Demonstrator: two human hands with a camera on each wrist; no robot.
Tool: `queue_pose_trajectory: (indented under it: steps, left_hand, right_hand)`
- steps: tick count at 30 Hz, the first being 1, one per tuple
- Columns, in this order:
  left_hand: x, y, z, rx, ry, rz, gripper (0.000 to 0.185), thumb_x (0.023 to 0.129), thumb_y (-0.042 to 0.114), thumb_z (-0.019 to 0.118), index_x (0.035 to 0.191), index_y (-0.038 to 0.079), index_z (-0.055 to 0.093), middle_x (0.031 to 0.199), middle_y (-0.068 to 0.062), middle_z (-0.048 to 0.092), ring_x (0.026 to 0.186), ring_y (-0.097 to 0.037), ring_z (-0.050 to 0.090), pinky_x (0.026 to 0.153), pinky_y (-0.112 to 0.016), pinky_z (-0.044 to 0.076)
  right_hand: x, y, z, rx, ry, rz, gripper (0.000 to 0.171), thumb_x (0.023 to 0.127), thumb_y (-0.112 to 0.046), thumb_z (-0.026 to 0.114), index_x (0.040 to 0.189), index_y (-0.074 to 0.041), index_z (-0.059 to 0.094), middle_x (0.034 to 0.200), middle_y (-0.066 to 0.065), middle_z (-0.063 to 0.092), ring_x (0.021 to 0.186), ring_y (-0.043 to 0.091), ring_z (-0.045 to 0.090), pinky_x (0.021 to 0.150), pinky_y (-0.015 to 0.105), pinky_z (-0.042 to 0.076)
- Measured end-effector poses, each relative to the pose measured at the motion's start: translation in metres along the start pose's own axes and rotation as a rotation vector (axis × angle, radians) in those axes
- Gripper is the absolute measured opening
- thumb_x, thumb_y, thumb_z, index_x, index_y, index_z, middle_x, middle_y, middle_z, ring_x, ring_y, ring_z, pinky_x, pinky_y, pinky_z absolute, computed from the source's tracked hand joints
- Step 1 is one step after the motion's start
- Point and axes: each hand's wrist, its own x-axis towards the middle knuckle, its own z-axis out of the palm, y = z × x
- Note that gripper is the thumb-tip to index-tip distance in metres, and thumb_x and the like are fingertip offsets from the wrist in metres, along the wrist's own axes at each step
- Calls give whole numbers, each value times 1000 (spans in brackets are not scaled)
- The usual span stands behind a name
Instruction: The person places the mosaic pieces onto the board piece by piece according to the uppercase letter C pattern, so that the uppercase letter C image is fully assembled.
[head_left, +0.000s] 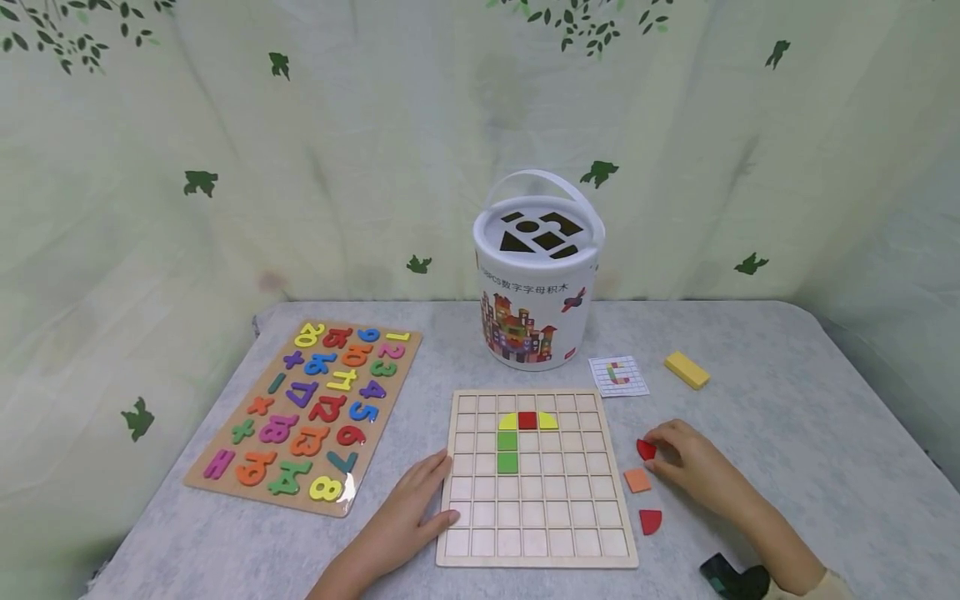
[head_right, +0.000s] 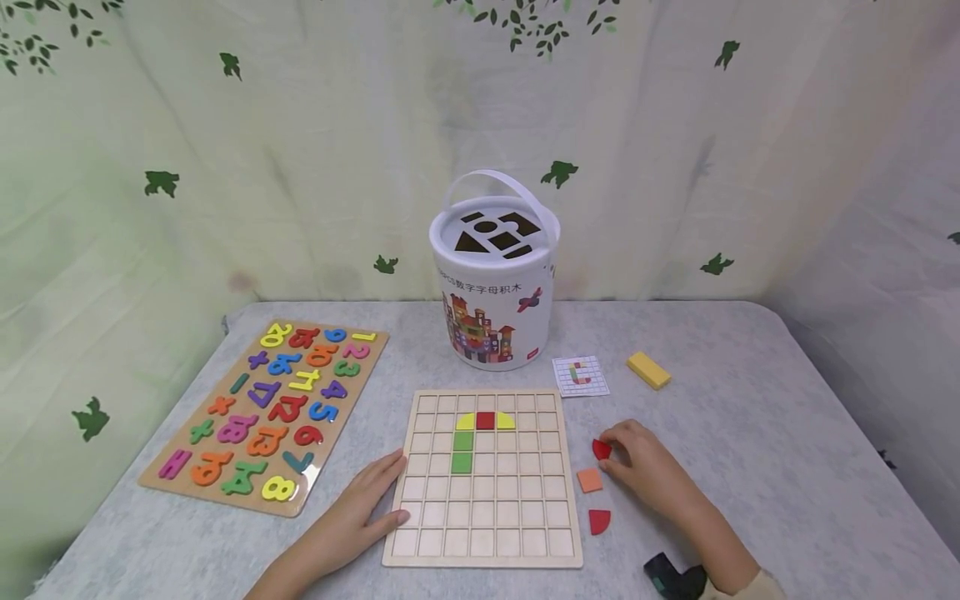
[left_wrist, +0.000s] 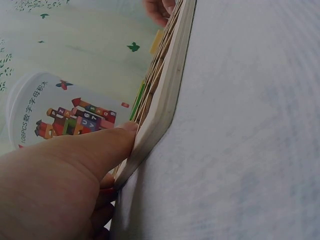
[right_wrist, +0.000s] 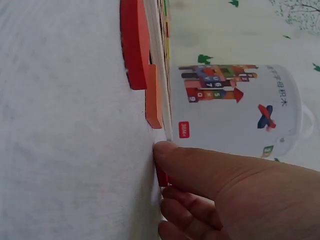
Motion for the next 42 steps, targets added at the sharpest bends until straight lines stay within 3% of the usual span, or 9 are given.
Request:
queue_pose_trajectory:
  steps: [9,20,25,30,36,42]
  left_hand:
    - [0,0,0,-2,-3,-2,71,86,41,57,141,6,29,146,-6,23,132,-26,19,102,-46,26]
    - [0,0,0,-1,0,2,70,86,41,57,141,6,29,146,-6,23,132,-25,19,102,-46,26]
    - [0,0,0,-2,-1,0,70,86,41,57,141,7,29,146,-5,22,132,-25,19,102,-46,26]
    - [1,-1,1,-2,-7,4,71,86,42,56,141,7,29,146,-5,22,132,-24,18,102,-45,26]
    - [1,-1,0,-5,-12,-5,71,86,43,56,141,7,29,146,-5,22,132,-25,18,102,-46,26]
    - [0,-1,0,-4,-15,-11,71,86,43,56,141,7,29,146,-5,22,132,-24,18,102,-46,26]
  right_hand:
    - [-1,-17,-7,51,-3,-13,35,78,-17,71,109,-5,61,102,4,59,90,21,54,76,38,50]
    - [-5,-75,0,198,3,-244,34,79,-12,70,111,-10,61,105,-3,57,95,17,54,72,28,52]
    - [0,-96,17,209,10,-388,30,79,-13,70,108,-12,62,103,-9,58,93,7,54,77,30,50]
    - [4,-105,41,201,-21,-500,25,81,-15,68,105,-10,63,101,-8,58,92,7,54,77,26,49]
    - [8,-109,61,241,-174,-404,25,86,-26,61,110,-16,61,104,-12,55,92,8,49,80,23,45]
    - [15,-109,75,205,-200,-368,26,85,-28,63,109,-17,61,102,-12,54,89,5,47,78,23,43]
